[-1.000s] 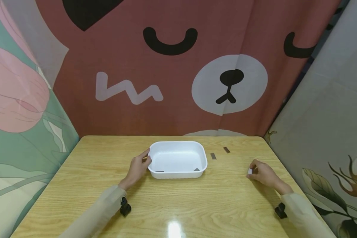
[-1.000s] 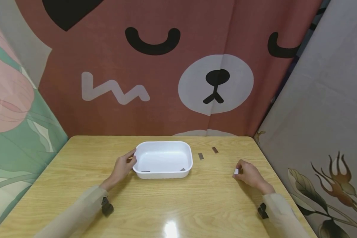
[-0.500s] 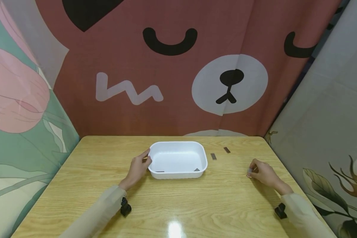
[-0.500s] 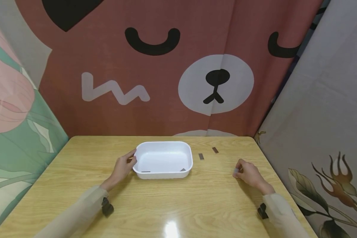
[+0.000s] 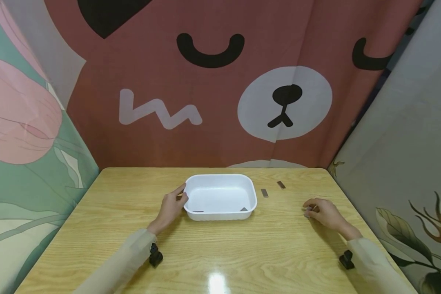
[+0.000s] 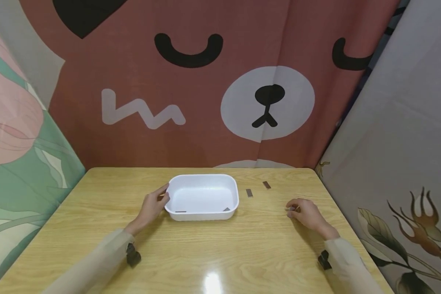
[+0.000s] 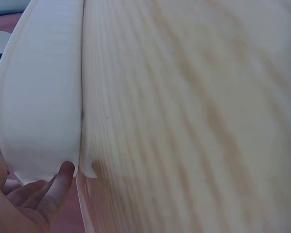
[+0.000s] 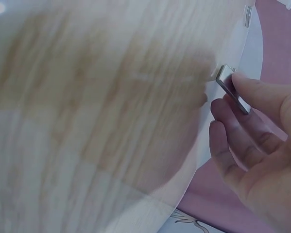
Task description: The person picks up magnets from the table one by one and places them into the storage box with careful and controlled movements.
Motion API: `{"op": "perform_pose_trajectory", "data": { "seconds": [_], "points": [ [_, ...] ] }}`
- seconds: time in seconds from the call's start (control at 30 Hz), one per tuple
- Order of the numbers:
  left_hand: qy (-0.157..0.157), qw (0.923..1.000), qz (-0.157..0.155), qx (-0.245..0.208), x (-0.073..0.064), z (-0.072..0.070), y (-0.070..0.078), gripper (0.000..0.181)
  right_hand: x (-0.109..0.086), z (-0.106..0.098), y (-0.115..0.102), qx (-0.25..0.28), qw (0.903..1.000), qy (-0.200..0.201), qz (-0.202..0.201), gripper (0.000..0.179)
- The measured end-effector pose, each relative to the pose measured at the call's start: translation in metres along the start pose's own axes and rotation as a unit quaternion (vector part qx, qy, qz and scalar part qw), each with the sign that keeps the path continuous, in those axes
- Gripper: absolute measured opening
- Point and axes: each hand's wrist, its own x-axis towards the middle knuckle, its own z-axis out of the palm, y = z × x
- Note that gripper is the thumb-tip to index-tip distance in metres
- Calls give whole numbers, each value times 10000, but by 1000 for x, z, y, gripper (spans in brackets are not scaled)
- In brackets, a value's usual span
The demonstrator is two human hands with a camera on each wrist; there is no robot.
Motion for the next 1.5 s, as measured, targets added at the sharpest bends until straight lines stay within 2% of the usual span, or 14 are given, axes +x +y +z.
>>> {"op": "perform_pose_trajectory", "data": {
  "seconds": [0.2,0.4,0.53,0.7,0.87,1.03,1.23,1.5],
  "points": [
    [152,9998,140,-55,6,3,5,45,1,-4,1,-93,9998,164,-67,20],
    [-122,9992,339,-151,16,16,14,46,-12,-13,5,-321,9984,458,-2,14],
    [-67,9991,364,-203,18,17,18,45,-10,-14,4,-339,9974,623,-162,12],
    [106,9991,392,-132,13,13,14,44,-4,-7,2,-127,9961,751,-437,10],
    [4,9997,220,-109,8,12,10,45,-4,-3,2,54,9951,788,-599,10],
    [-26,9995,305,-114,8,11,10,45,0,-2,0,180,9932,887,-736,13],
    [155,9996,156,-169,2,5,7,45,15,3,-6,581,9918,804,-803,13],
    [58,9998,59,-181,-7,3,5,46,22,14,-9,861,9892,747,-925,11]
  ]
}}
